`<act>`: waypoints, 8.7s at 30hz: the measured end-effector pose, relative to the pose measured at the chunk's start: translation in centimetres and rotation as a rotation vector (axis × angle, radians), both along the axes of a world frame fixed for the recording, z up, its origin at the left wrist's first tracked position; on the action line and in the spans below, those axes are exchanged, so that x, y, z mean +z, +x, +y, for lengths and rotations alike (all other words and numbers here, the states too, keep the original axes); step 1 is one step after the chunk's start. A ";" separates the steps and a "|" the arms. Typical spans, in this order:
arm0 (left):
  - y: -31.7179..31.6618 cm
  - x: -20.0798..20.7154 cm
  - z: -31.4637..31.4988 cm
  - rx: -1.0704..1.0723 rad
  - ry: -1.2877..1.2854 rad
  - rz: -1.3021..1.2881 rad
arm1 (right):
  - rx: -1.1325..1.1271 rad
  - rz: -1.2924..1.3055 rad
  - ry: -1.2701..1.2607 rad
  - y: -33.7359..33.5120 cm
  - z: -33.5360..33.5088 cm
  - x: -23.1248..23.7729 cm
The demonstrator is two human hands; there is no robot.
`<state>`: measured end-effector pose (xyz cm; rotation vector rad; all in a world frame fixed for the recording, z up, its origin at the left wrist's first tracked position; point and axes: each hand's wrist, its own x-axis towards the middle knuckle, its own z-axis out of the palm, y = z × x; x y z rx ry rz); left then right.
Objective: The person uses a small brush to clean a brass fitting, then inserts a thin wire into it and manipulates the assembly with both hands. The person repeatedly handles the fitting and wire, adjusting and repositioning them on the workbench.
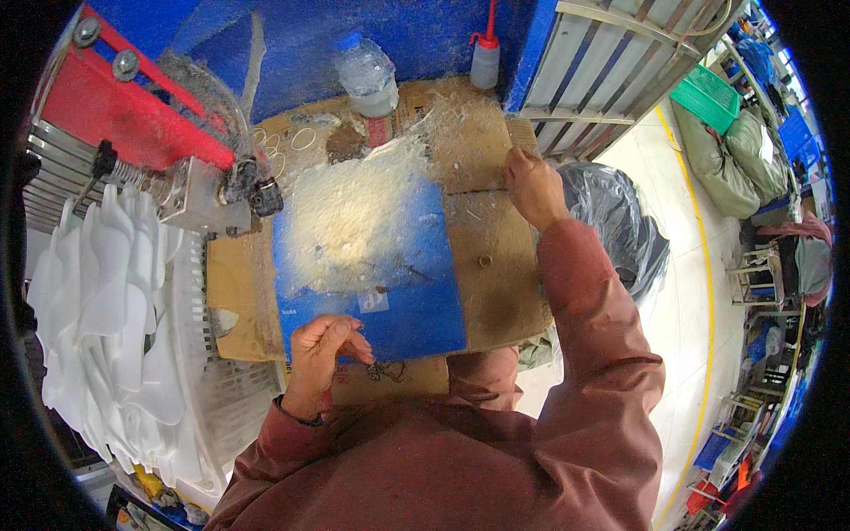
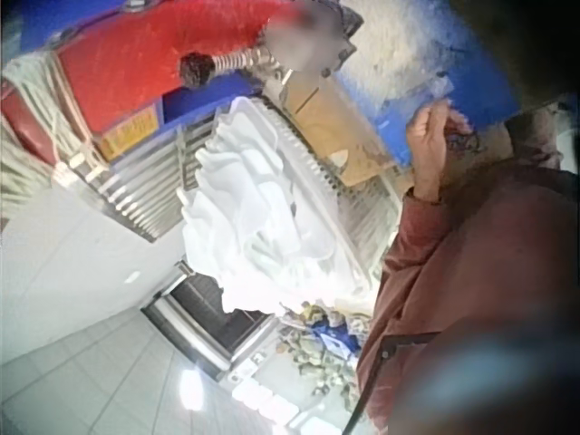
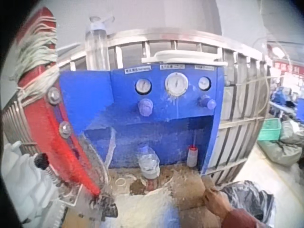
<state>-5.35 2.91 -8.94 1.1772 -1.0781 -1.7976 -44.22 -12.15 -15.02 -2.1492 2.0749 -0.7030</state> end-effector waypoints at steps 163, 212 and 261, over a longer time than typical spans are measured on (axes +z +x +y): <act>-3.9 1.5 10.0 -0.204 -0.556 -0.510 | 0.010 -0.969 -0.206 19.3 30.8 2.4; -3.1 2.7 9.7 -0.145 -0.147 -0.118 | 0.216 -1.662 0.102 19.4 31.2 1.8; -3.9 4.3 9.1 -0.410 -0.876 -0.622 | 0.552 -2.376 0.514 19.2 30.7 -1.9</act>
